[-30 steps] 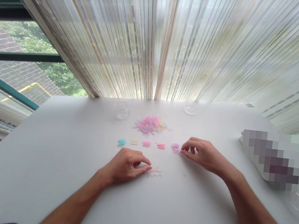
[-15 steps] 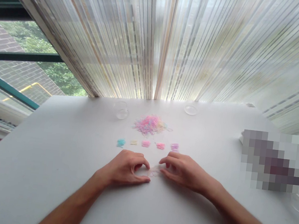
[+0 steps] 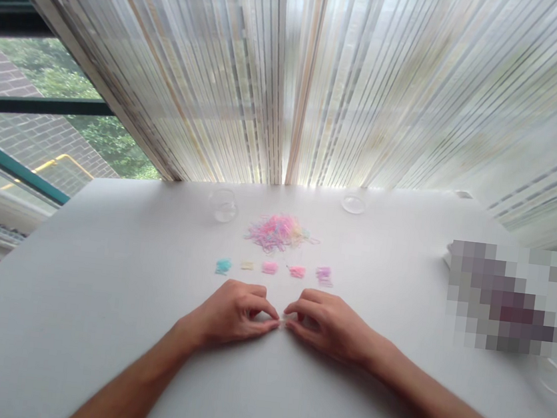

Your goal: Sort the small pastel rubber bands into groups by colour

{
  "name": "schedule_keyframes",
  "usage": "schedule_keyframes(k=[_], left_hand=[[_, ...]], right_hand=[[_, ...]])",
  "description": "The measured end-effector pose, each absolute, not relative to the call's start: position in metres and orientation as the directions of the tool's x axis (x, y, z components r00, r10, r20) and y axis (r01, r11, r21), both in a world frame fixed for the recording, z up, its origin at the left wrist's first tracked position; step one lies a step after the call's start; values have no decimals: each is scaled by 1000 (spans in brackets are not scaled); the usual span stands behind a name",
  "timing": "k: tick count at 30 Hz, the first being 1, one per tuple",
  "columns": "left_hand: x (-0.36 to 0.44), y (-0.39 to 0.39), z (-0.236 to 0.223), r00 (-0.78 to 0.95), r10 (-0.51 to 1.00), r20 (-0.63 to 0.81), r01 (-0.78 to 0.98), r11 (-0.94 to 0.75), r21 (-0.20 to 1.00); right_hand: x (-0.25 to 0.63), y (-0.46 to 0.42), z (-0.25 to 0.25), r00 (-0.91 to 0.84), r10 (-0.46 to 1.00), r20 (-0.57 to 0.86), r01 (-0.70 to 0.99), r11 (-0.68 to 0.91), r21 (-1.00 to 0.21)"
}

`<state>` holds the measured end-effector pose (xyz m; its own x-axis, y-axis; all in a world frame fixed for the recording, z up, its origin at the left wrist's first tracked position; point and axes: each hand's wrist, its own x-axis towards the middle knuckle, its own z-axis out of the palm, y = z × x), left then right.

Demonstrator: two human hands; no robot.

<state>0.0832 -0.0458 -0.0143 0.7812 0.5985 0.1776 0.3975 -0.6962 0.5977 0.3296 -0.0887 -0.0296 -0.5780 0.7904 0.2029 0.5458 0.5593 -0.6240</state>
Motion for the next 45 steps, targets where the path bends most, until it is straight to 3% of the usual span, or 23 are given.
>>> schedule_keyframes(k=[25,45], left_hand=[[85,-45,-18,784,577,230,273,-653,707],[82,-45,-19,735,664,134,377,-565,734]], right_hand=[[328,-88,-26,-582,786,209,520,557,-648],[329,-87,-25,-531,815,230,525,530,-666]])
